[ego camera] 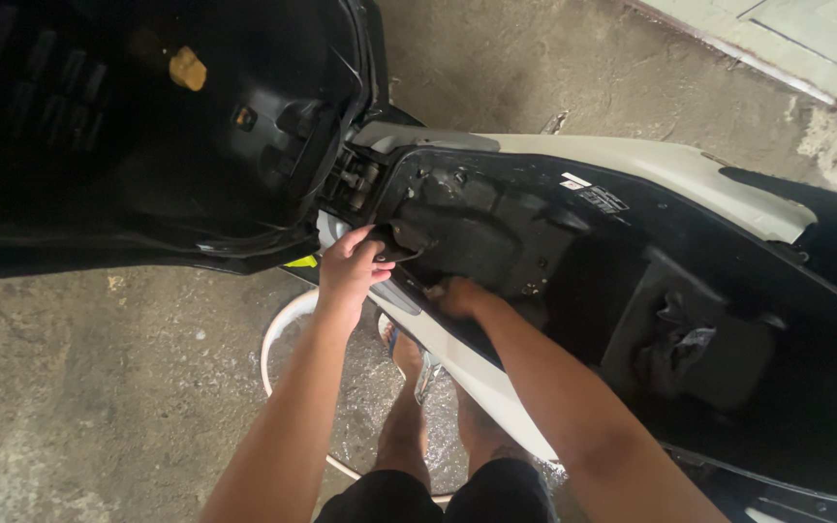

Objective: The person opens the motorcycle seat storage, removes a wallet and an extension cord to place them on a bench, and then handles various small components and items inside the compartment.

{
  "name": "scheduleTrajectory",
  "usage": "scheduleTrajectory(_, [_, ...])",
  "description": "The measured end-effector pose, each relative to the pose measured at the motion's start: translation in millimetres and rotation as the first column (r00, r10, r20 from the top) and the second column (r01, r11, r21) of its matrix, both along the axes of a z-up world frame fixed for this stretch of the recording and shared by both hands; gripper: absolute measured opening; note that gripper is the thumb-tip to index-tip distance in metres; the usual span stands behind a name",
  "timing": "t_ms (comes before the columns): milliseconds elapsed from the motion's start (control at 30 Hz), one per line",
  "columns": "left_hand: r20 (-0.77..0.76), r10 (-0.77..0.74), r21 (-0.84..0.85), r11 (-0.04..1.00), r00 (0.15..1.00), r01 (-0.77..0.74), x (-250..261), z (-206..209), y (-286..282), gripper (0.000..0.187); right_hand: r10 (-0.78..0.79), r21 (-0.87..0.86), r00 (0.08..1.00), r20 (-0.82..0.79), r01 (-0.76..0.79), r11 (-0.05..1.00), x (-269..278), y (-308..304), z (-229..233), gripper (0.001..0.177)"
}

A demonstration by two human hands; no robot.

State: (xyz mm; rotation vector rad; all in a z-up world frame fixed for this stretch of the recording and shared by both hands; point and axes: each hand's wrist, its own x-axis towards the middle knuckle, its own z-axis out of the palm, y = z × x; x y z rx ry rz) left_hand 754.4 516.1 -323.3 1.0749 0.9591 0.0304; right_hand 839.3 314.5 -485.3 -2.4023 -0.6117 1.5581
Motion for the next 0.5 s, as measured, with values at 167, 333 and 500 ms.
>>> scheduleTrajectory(167, [-0.001, -0.006, -0.006, 1.000, 1.000, 0.006, -3, 0, 7, 0.050, -0.073, 0.006, 0.996, -0.044, 0.073, 0.997, 1, -5, -18, 0.051])
scheduleTrajectory(333, [0.003, -0.025, 0.005, 1.000, 1.000, 0.025, -9, 0, 10, 0.050, -0.126, 0.002, 0.992, -0.028, 0.127, 0.992, 4, -3, -6, 0.057])
scheduleTrajectory(500, [-0.017, -0.021, -0.007, 1.000, 1.000, 0.020, -12, -7, 9, 0.050, -0.167, 0.113, 0.985, -0.043, 0.171, 0.979, 6, -6, -10, 0.054])
